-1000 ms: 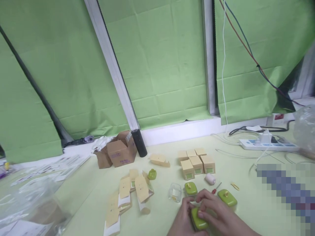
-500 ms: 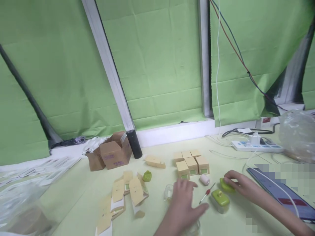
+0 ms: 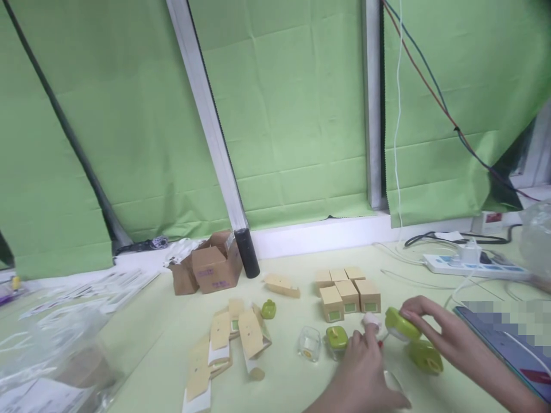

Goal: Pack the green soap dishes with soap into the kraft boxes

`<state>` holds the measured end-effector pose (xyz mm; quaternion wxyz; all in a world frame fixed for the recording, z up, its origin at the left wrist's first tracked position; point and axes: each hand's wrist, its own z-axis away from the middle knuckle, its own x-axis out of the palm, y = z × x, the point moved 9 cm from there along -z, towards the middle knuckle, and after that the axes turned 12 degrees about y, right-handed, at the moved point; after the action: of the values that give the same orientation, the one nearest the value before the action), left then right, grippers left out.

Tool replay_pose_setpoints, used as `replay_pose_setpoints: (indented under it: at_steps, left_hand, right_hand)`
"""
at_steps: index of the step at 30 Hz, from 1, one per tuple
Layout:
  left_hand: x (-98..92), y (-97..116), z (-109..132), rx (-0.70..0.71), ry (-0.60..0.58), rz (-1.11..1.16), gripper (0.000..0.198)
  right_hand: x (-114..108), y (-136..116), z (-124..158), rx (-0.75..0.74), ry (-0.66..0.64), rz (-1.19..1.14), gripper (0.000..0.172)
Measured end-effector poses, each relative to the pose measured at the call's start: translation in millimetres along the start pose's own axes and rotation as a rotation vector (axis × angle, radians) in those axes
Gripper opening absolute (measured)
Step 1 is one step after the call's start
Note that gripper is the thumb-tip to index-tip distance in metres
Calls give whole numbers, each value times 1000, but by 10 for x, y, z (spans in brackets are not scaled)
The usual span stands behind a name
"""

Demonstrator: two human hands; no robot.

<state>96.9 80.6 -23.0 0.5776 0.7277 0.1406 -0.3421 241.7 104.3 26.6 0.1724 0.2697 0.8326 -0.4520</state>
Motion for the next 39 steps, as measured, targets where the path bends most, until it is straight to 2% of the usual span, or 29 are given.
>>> replay_pose_setpoints:
  at_steps: [1, 2, 3, 5, 6, 8, 10, 12, 13, 16, 19, 21, 23, 26, 29, 30, 32, 35, 39]
  left_hand:
    - [-148, 51, 48, 25, 26, 14, 103]
    - [-307, 82, 85, 39, 58, 32, 94]
    - [-485, 88, 107, 44, 113, 46, 76]
    - [-781, -29, 115, -20, 203, 20, 57]
    - [-879, -109, 104, -48, 231, -1, 60]
    - [-948, -267, 59, -77, 241, -24, 77]
    - [-904, -386, 5, -72, 235, -23, 91]
    - [-827, -467, -30, -61, 240, -23, 94]
    - [-795, -494, -34, -56, 246, -25, 92]
    - [-735, -550, 0, -56, 243, -47, 87]
    - [-733, -600, 39, -83, 205, -101, 82]
    - [-785, -603, 3, -85, 194, -132, 88]
    - [-897, -566, -116, -54, 226, -151, 89]
    - [-1072, -526, -417, -6, 288, -186, 76]
    - [-1096, -566, -712, -19, 263, -211, 70]
    - [-1088, -570, -771, -23, 257, -214, 67]
    - [-1083, -521, -806, -6, 269, -209, 61]
    - [-1105, -329, -672, 57, 292, -176, 52]
    - [-1226, -146, -374, 54, 347, -186, 51]
  right_hand:
    - [-2, 18, -57, -2, -18, 58, 29]
    - [32, 27, -104, -6, -55, 116, 29]
    - [94, 18, -137, -17, -99, 162, 29]
    - [274, -76, -166, -57, -158, 194, 26]
    - [389, -161, -164, -84, -171, 179, 23]
    - [664, -363, -136, -134, -197, 131, 19]
    - [949, -560, -97, -174, -225, 86, 14]
    - [1152, -698, -76, -197, -230, 50, 8]
    - [1205, -732, -73, -200, -221, 36, 12]
    - [1154, -676, -93, -164, -159, 5, 25]
    - [859, -432, -159, -79, -71, 2, 32]
    - [617, -236, -229, -30, -29, 24, 35]
    - [434, -73, -300, -9, -34, 60, 33]
    - [313, 62, -368, -6, -53, 138, 29]
    - [394, 5, -393, -40, -40, 195, 22]
    - [462, -59, -401, -65, -40, 198, 24]
    - [630, -229, -429, -134, -61, 181, 39]
    - [840, -506, -502, -241, -109, 130, 57]
    - [980, -795, -575, -339, -131, 71, 45]
